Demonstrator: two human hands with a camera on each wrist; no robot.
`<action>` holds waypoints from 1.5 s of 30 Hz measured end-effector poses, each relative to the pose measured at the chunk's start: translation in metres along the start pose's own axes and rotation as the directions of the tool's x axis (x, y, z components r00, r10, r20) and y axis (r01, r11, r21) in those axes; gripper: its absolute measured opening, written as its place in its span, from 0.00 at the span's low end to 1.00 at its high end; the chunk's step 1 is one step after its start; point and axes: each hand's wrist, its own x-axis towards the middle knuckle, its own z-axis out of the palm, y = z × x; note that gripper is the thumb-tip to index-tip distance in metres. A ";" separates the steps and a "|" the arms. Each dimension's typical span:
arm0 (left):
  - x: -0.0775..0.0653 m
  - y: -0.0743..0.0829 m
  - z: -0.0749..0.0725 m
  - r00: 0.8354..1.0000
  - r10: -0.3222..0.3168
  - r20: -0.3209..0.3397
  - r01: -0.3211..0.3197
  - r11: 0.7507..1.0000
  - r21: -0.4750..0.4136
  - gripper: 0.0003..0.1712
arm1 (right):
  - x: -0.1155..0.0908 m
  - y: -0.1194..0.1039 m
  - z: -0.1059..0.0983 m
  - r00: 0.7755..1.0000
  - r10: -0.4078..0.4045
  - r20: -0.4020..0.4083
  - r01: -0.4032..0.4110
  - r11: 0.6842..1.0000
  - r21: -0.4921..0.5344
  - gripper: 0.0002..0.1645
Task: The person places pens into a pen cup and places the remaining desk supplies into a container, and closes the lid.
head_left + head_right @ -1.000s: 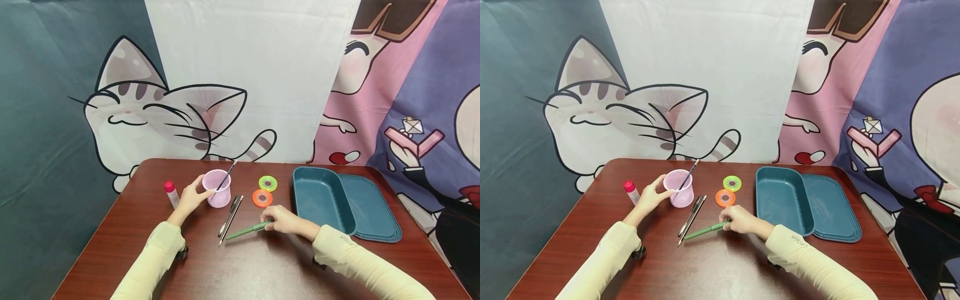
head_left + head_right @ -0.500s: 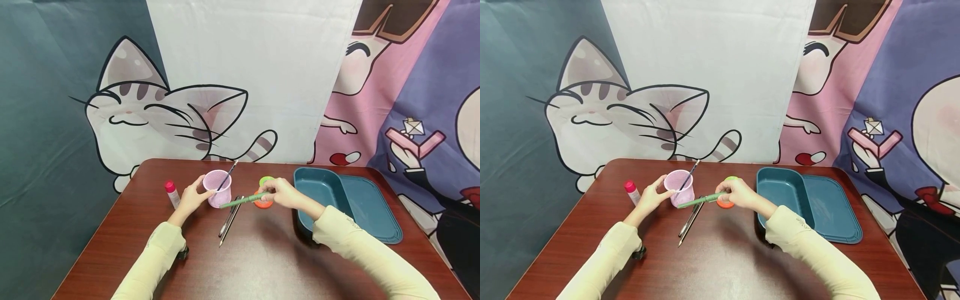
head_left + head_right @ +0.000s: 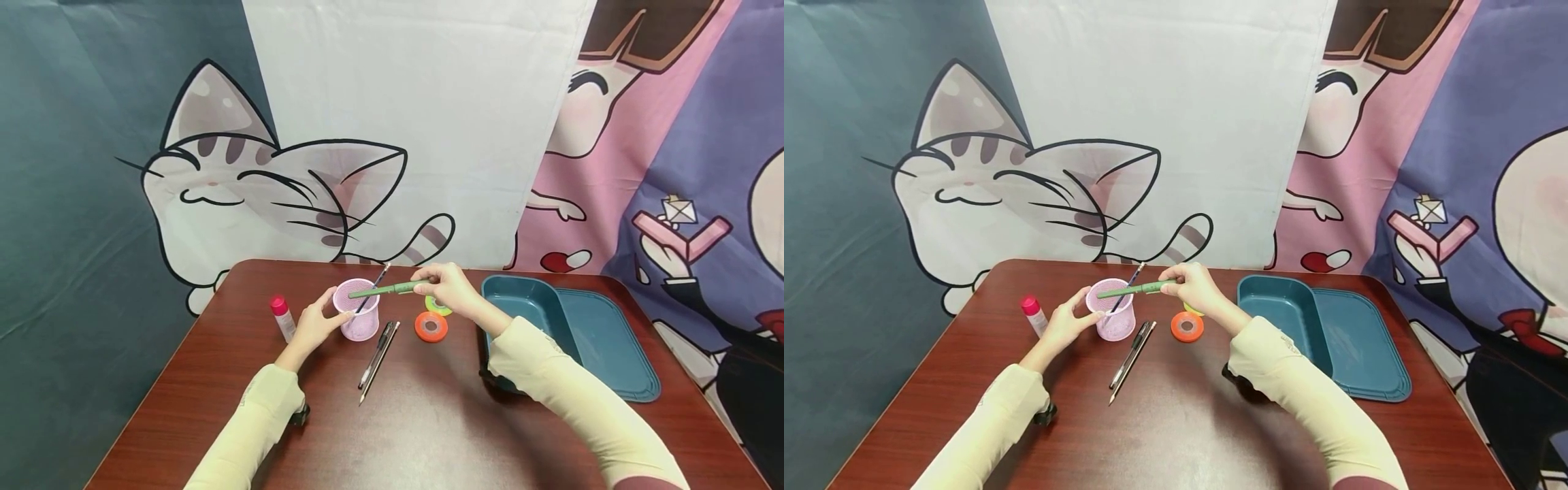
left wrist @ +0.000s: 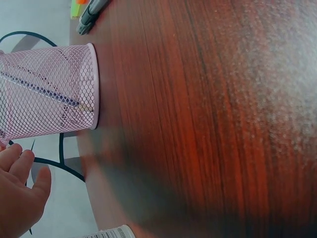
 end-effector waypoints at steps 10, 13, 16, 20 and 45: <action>-0.001 -0.001 0.002 1.000 0.013 -0.004 -0.013 1.000 -0.022 0.42 | 0.021 -0.005 0.017 0.996 0.018 -0.088 -0.020 1.000 -0.021 0.09; -0.002 -0.002 0.002 1.000 0.007 -0.004 -0.007 1.000 -0.026 0.42 | 0.025 -0.004 0.022 0.996 0.002 -0.093 -0.008 0.998 -0.057 0.09; -0.003 -0.002 0.003 1.000 0.003 -0.001 -0.003 1.000 -0.028 0.41 | 0.029 -0.003 0.026 0.996 -0.001 -0.093 -0.005 0.998 -0.070 0.08; -0.003 -0.002 0.003 1.000 -0.002 0.000 0.002 1.000 -0.030 0.41 | 0.033 -0.002 0.031 0.995 0.001 -0.100 -0.009 0.997 -0.082 0.08; 0.000 -0.002 0.002 1.000 -0.003 0.003 0.003 1.000 -0.030 0.43 | 0.063 0.003 0.060 0.985 0.067 -0.161 -0.082 0.993 -0.084 0.08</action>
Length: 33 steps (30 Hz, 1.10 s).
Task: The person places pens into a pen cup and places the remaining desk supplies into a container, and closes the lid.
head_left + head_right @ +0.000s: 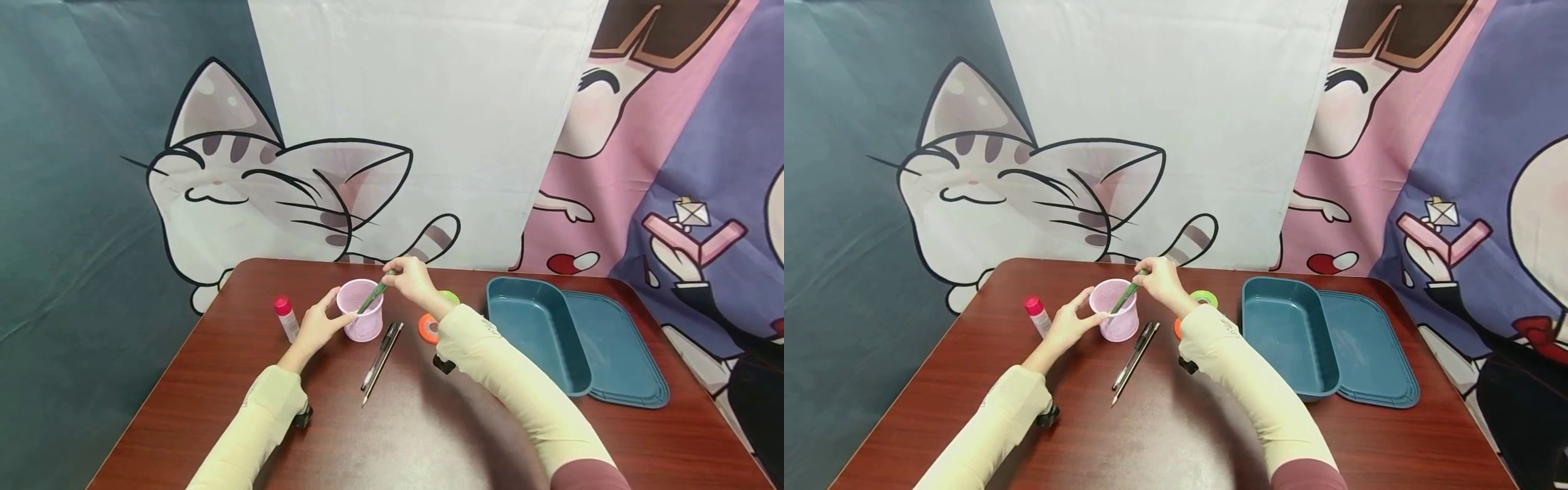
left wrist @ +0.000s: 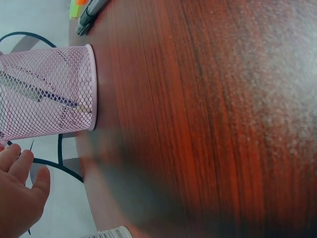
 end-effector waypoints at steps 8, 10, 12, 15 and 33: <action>0.000 0.001 0.000 1.000 0.012 -0.008 -0.012 1.000 -0.019 0.40 | -0.001 0.002 0.010 1.000 -0.005 0.006 0.006 1.000 -0.016 0.08; 0.000 0.001 0.001 1.000 0.019 -0.009 -0.019 1.000 -0.012 0.40 | -0.002 0.003 0.012 1.000 -0.006 0.010 0.007 1.000 -0.022 0.08; 0.000 0.001 0.001 1.000 0.020 -0.012 -0.020 1.000 -0.009 0.41 | -0.002 0.005 0.014 1.000 -0.004 0.014 0.004 0.999 -0.032 0.08; 0.000 0.001 0.002 1.000 0.021 -0.013 -0.021 1.000 -0.012 0.41 | -0.003 0.007 0.017 0.999 0.009 0.032 -0.008 0.999 -0.031 0.10; -0.001 -0.001 0.001 1.000 0.013 -0.016 -0.014 0.999 -0.031 0.42 | -0.013 0.039 0.011 0.997 0.067 0.050 -0.066 0.998 -0.022 0.14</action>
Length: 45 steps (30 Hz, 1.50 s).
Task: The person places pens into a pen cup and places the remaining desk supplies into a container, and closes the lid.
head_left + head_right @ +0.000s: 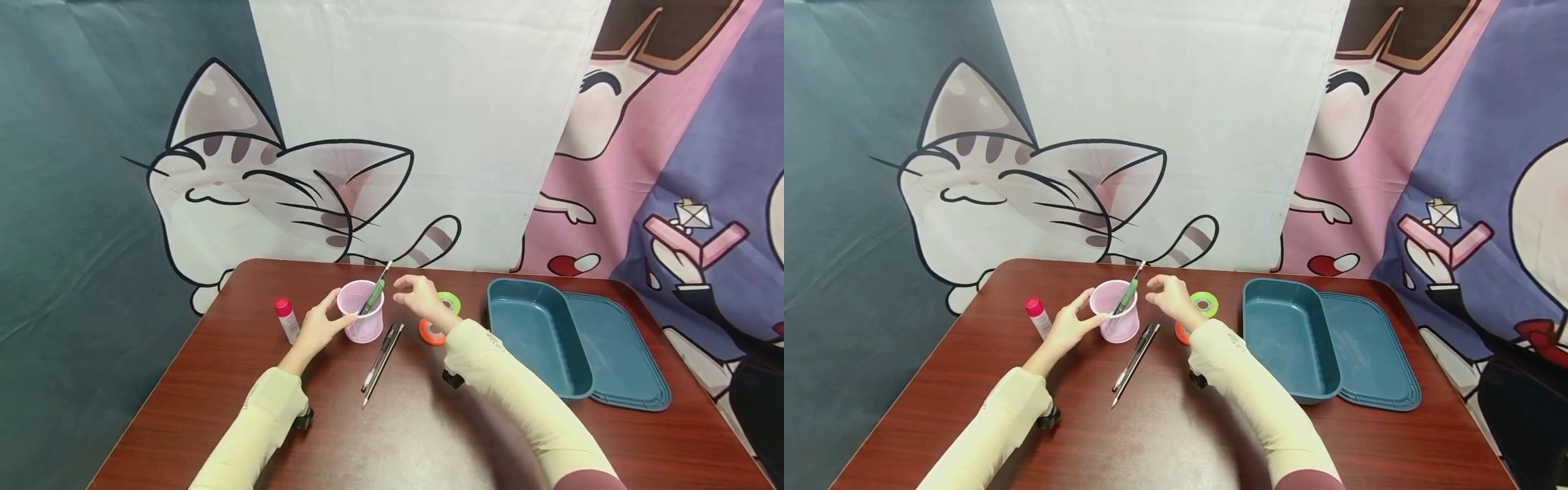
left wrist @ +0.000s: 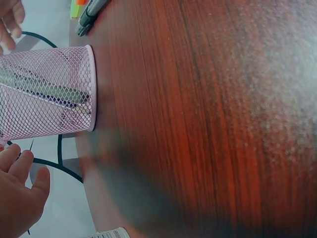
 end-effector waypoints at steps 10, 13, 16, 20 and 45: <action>-0.001 0.000 0.000 1.000 0.010 0.003 -0.010 1.000 0.007 0.41 | -0.013 0.023 0.009 0.986 -0.042 0.163 0.057 0.994 -0.089 0.13; 0.000 -0.001 0.000 1.000 0.005 0.009 -0.004 1.000 -0.005 0.41 | -0.014 0.031 0.015 0.978 -0.084 0.193 0.113 0.983 -0.143 0.11; 0.000 -0.001 0.000 1.000 0.002 0.008 -0.002 1.000 -0.006 0.41 | -0.017 0.037 0.019 0.968 -0.111 0.226 0.147 0.978 -0.148 0.10; 0.000 -0.001 0.000 1.000 0.000 0.003 0.000 1.000 0.003 0.41 | -0.021 0.042 0.023 0.953 -0.153 0.262 0.201 0.965 -0.168 0.09; 0.000 0.000 0.000 1.000 -0.008 0.007 0.008 1.000 0.005 0.41 | -0.033 0.059 0.035 0.889 -0.311 0.336 0.444 0.768 -0.461 0.07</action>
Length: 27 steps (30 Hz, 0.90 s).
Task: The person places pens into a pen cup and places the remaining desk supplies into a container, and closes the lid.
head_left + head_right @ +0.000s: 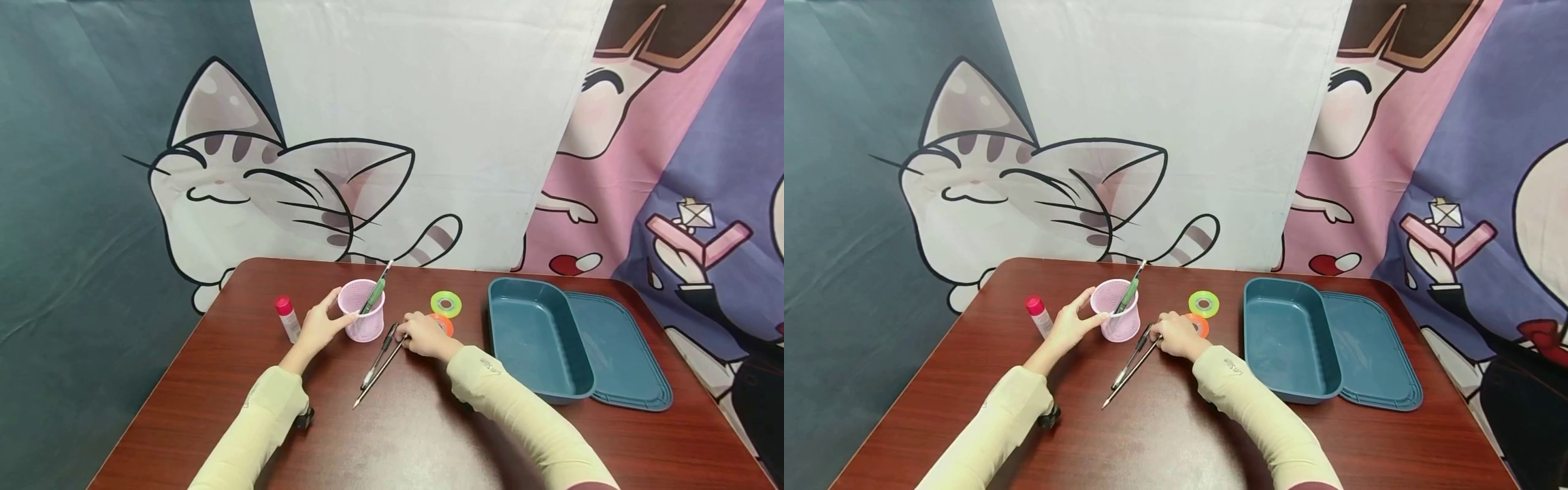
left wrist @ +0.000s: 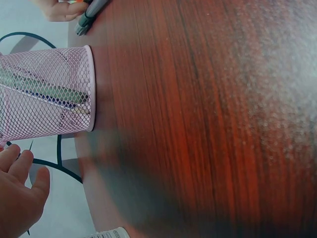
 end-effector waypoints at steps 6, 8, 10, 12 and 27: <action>0.001 0.000 0.000 1.000 -0.007 0.002 0.007 1.000 0.000 0.42 | -0.001 0.000 0.000 0.999 -0.038 -0.009 0.038 0.998 -0.040 0.07; 0.001 0.000 0.000 1.000 -0.006 0.004 0.006 1.000 -0.001 0.42 | -0.002 0.000 0.000 0.999 -0.044 -0.001 0.044 0.997 -0.057 0.07; 0.001 0.000 0.000 1.000 -0.007 0.003 0.007 1.000 -0.002 0.41 | -0.003 0.000 0.001 0.999 -0.050 0.008 0.051 0.996 -0.076 0.07; 0.001 -0.001 0.000 1.000 -0.007 0.003 0.007 1.000 0.000 0.41 | -0.003 0.000 0.000 0.998 -0.059 0.013 0.060 0.995 -0.084 0.07; 0.000 -0.001 0.000 1.000 0.010 -0.003 -0.010 1.000 0.009 0.41 | -0.016 -0.007 -0.048 0.994 -0.105 0.037 0.105 0.994 0.017 0.10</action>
